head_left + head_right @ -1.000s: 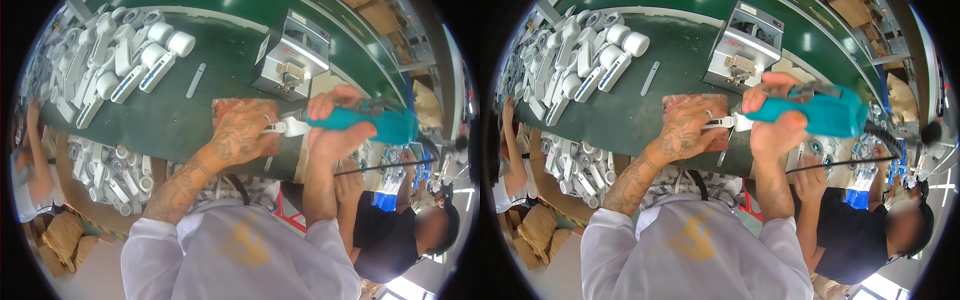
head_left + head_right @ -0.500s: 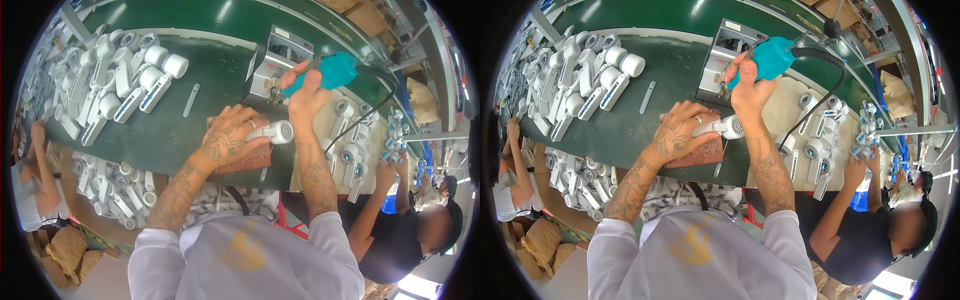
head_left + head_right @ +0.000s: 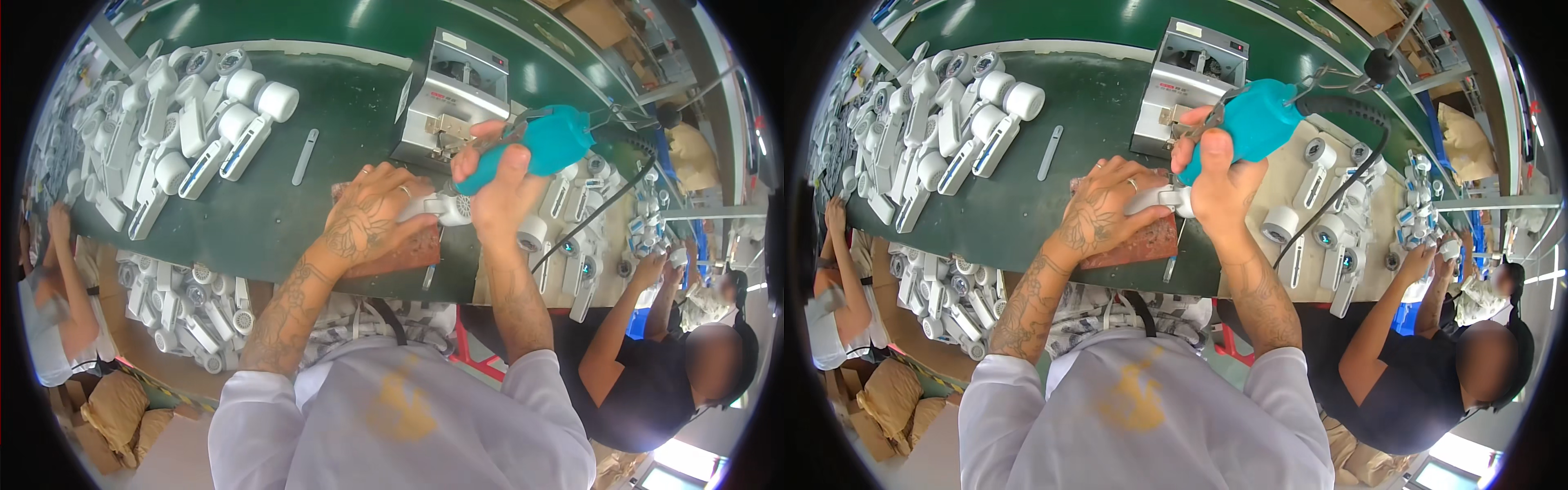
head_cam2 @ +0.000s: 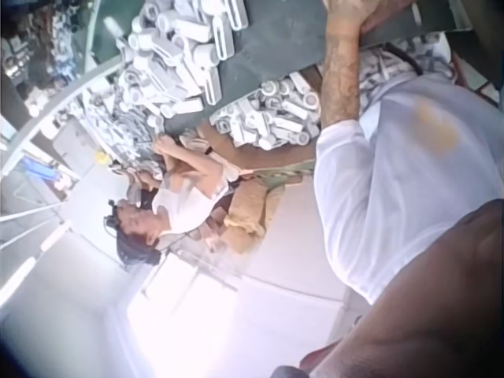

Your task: Assembling small white plastic components using an electric screwdriver on a factory production line.

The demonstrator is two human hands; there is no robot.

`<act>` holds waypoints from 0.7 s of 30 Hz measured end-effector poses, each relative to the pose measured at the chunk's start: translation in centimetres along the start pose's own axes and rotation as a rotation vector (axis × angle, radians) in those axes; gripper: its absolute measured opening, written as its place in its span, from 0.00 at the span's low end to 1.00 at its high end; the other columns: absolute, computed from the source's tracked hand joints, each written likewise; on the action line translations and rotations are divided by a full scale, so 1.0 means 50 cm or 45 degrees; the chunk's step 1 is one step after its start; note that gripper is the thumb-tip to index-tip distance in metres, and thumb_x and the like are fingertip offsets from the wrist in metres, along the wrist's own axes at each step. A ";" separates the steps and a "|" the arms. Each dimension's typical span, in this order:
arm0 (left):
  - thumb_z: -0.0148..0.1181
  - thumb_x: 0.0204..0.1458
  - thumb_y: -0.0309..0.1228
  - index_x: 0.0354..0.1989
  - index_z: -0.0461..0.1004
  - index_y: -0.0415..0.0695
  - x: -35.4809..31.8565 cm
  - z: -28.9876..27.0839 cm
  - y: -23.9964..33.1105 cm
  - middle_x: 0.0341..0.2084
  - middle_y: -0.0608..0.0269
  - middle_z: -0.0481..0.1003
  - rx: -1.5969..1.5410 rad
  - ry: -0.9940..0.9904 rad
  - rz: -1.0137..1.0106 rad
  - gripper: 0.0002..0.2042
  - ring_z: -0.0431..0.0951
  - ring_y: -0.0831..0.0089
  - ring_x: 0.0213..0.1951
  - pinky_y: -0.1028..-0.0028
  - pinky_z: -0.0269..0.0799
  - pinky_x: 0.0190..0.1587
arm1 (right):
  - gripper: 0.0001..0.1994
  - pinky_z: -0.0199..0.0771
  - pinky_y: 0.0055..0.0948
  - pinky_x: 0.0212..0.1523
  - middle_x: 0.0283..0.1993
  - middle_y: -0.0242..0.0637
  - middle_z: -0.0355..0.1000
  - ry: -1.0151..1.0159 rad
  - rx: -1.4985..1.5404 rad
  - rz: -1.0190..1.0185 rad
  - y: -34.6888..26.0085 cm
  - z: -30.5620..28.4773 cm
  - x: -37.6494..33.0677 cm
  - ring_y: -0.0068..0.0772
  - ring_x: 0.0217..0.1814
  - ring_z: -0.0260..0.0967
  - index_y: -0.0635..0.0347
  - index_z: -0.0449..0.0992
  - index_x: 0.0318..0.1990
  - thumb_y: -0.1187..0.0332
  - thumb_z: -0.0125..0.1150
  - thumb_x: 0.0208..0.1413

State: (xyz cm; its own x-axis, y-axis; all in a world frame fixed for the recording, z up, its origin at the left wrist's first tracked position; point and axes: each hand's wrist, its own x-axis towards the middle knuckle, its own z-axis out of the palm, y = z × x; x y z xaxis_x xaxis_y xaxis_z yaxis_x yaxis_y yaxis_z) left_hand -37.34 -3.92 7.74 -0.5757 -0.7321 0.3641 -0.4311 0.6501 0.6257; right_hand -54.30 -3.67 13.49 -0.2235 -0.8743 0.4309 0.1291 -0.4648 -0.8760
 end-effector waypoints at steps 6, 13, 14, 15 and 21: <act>0.64 0.53 0.44 0.48 0.79 0.44 0.000 -0.001 0.000 0.41 0.61 0.75 0.008 0.024 0.036 0.19 0.73 0.61 0.46 0.60 0.66 0.53 | 0.22 0.72 0.28 0.26 0.34 0.39 0.72 0.077 0.048 -0.003 0.013 0.005 -0.010 0.27 0.25 0.70 0.71 0.71 0.42 0.53 0.58 0.65; 0.64 0.53 0.44 0.48 0.78 0.43 0.000 0.004 -0.003 0.41 0.60 0.75 0.088 0.025 0.062 0.20 0.73 0.60 0.45 0.60 0.66 0.52 | 0.27 0.70 0.32 0.27 0.25 0.37 0.66 -0.034 -0.042 0.097 0.037 -0.003 -0.018 0.31 0.24 0.65 0.66 0.66 0.39 0.44 0.59 0.62; 0.64 0.53 0.44 0.48 0.78 0.43 0.000 0.003 0.001 0.40 0.59 0.75 0.085 0.029 0.052 0.19 0.73 0.59 0.45 0.60 0.66 0.52 | 0.27 0.70 0.32 0.27 0.25 0.37 0.65 -0.027 -0.017 0.109 0.038 -0.002 -0.019 0.30 0.24 0.65 0.65 0.66 0.38 0.44 0.59 0.62; 0.63 0.54 0.44 0.48 0.78 0.43 0.001 0.001 0.003 0.40 0.59 0.74 0.084 0.033 0.043 0.19 0.73 0.59 0.45 0.60 0.67 0.51 | 0.27 0.70 0.32 0.27 0.25 0.37 0.65 -0.024 -0.018 0.110 0.038 -0.003 -0.018 0.30 0.24 0.65 0.65 0.66 0.38 0.44 0.59 0.62; 0.63 0.54 0.44 0.48 0.76 0.44 0.002 -0.003 0.006 0.38 0.59 0.74 0.087 0.041 0.032 0.20 0.73 0.59 0.45 0.59 0.66 0.52 | 0.28 0.70 0.32 0.27 0.25 0.36 0.66 -0.055 -0.074 0.106 0.035 -0.003 -0.011 0.30 0.24 0.65 0.66 0.67 0.39 0.43 0.56 0.63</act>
State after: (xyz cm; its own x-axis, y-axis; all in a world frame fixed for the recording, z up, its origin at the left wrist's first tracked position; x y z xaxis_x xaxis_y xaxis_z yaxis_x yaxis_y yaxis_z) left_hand -37.44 -3.85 8.05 -0.5647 -0.7207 0.4022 -0.4634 0.6801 0.5680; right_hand -54.11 -3.98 11.71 -0.1722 -0.9152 0.3643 0.0892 -0.3828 -0.9195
